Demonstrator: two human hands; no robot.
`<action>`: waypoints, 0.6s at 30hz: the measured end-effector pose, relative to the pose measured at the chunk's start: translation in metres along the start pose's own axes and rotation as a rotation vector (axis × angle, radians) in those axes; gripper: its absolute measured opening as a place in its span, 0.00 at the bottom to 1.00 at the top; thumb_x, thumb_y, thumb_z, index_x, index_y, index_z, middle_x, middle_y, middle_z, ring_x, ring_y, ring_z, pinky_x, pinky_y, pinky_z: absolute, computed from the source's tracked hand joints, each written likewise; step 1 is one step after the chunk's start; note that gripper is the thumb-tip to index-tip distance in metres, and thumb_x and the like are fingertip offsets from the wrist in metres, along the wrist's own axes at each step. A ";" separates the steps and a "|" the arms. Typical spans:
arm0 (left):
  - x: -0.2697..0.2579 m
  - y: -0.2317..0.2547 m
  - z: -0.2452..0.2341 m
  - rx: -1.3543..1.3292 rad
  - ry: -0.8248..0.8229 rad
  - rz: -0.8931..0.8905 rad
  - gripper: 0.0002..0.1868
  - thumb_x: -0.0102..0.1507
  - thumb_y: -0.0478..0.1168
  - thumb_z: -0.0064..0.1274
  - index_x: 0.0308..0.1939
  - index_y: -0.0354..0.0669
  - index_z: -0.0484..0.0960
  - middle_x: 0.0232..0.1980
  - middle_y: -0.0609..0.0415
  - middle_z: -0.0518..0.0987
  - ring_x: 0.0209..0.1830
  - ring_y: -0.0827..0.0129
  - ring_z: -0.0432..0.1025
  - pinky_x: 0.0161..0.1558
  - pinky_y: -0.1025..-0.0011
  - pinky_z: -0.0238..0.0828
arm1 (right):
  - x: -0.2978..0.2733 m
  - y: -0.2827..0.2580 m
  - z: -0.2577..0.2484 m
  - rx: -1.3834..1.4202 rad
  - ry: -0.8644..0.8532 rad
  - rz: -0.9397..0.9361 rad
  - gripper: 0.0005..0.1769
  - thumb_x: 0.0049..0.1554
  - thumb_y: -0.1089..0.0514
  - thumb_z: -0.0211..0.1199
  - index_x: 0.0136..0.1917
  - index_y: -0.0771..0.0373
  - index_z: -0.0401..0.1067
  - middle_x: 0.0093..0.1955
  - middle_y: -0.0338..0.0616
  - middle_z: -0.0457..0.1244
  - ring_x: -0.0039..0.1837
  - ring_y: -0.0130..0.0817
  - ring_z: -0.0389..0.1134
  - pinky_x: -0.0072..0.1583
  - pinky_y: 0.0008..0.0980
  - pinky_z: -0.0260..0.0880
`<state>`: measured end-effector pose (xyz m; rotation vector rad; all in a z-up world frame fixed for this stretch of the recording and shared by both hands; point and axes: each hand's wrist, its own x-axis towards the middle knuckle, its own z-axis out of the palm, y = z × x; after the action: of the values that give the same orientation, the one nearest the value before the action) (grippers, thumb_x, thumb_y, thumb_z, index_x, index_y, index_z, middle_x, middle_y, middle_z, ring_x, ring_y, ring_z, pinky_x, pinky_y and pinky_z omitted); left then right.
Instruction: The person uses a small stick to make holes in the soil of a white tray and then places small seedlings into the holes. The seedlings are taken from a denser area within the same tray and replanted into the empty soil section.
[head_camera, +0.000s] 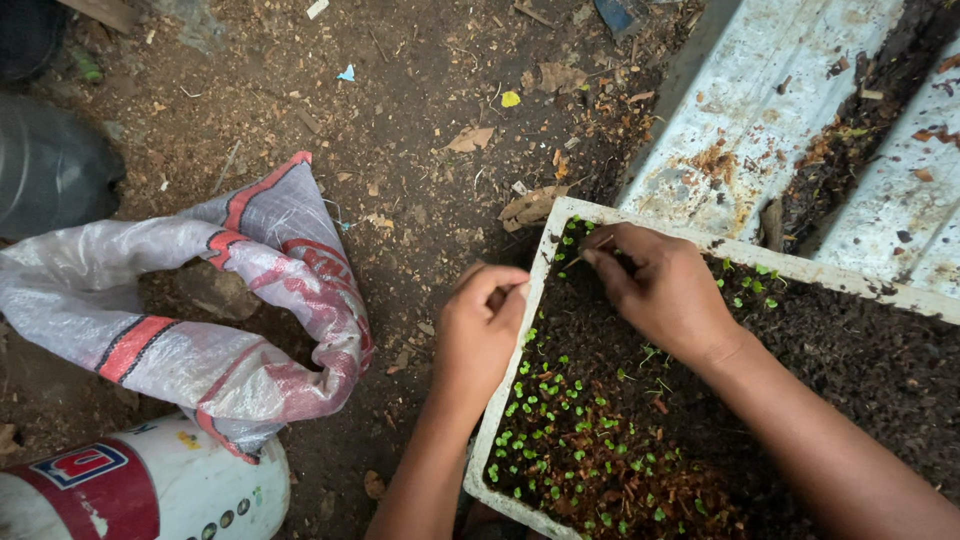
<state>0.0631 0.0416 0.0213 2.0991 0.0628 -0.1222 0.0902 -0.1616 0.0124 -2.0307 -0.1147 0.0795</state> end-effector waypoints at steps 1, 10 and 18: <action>-0.006 0.004 -0.002 0.001 -0.001 0.001 0.08 0.62 0.29 0.54 0.43 0.38 0.85 0.36 0.50 0.80 0.31 0.71 0.70 0.31 0.77 0.68 | -0.001 -0.002 -0.001 0.000 0.002 0.000 0.08 0.57 0.65 0.64 0.51 0.67 0.77 0.46 0.58 0.72 0.47 0.59 0.74 0.44 0.48 0.73; -0.038 0.021 0.002 0.069 -0.022 0.006 0.02 0.64 0.34 0.58 0.36 0.39 0.81 0.33 0.57 0.79 0.24 0.78 0.67 0.20 0.85 0.66 | -0.032 0.001 -0.043 0.140 0.156 0.117 0.07 0.60 0.57 0.68 0.49 0.61 0.76 0.40 0.41 0.69 0.38 0.28 0.68 0.42 0.26 0.67; -0.054 0.020 0.052 0.245 -0.299 0.314 0.07 0.63 0.31 0.56 0.45 0.37 0.81 0.44 0.51 0.79 0.43 0.62 0.73 0.44 0.70 0.76 | -0.113 0.004 -0.076 0.426 0.355 0.486 0.06 0.60 0.69 0.63 0.51 0.71 0.76 0.38 0.54 0.68 0.34 0.36 0.65 0.36 0.30 0.67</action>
<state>0.0082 -0.0134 0.0187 2.2812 -0.4807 -0.2628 -0.0137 -0.2436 0.0434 -1.5790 0.5749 0.0420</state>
